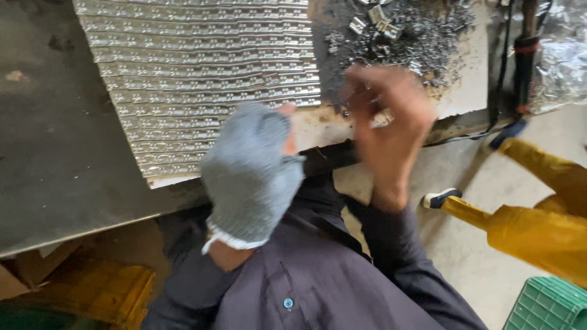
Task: The person repeatedly picks up small metal components from a pile and places them into slots on a metal grid. The person handles the components one at a time, using both hands, with the left hand wearing a gray glove. The person also briefly handles a bundle of black rods.
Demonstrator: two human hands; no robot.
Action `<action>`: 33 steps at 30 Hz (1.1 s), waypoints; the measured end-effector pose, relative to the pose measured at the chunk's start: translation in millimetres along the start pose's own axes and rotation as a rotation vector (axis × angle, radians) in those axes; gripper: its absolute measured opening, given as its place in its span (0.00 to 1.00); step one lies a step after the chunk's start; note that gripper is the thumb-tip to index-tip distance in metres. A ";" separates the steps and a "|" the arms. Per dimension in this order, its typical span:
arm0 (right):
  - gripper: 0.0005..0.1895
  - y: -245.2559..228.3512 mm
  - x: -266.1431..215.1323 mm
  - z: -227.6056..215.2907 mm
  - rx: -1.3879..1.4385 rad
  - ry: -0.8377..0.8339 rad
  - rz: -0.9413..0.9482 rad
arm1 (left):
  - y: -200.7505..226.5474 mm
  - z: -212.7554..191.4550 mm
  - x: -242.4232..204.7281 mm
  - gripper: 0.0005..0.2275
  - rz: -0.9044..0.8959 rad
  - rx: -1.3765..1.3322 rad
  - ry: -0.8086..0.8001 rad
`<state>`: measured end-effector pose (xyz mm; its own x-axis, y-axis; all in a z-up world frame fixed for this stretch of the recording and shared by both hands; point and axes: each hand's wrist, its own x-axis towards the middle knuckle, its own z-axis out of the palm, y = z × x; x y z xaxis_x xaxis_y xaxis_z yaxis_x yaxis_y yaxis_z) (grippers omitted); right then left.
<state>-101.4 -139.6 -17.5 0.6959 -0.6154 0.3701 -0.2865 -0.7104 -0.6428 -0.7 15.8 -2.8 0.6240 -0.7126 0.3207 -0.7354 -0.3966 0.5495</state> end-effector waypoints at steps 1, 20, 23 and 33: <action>0.12 10.8 8.9 -7.7 -0.080 0.038 0.026 | 8.5 9.3 5.0 0.13 0.018 -0.037 -0.004; 0.10 56.0 -8.8 -45.1 0.264 0.131 0.172 | 31.4 125.5 91.8 0.09 0.016 0.131 0.125; 0.05 48.3 -20.4 -43.8 0.020 0.121 0.151 | 49.0 87.2 72.3 0.09 -0.050 -0.056 -0.022; 0.10 8.9 -38.8 -7.8 -0.069 -0.061 -0.201 | -6.0 13.5 -11.4 0.11 0.058 0.116 -0.068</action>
<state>-136.1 -124.6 -32.3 0.7815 -0.4388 0.4435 -0.1809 -0.8397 -0.5121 -7.0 18.4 -20.1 0.5635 -0.7719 0.2943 -0.7974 -0.4153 0.4377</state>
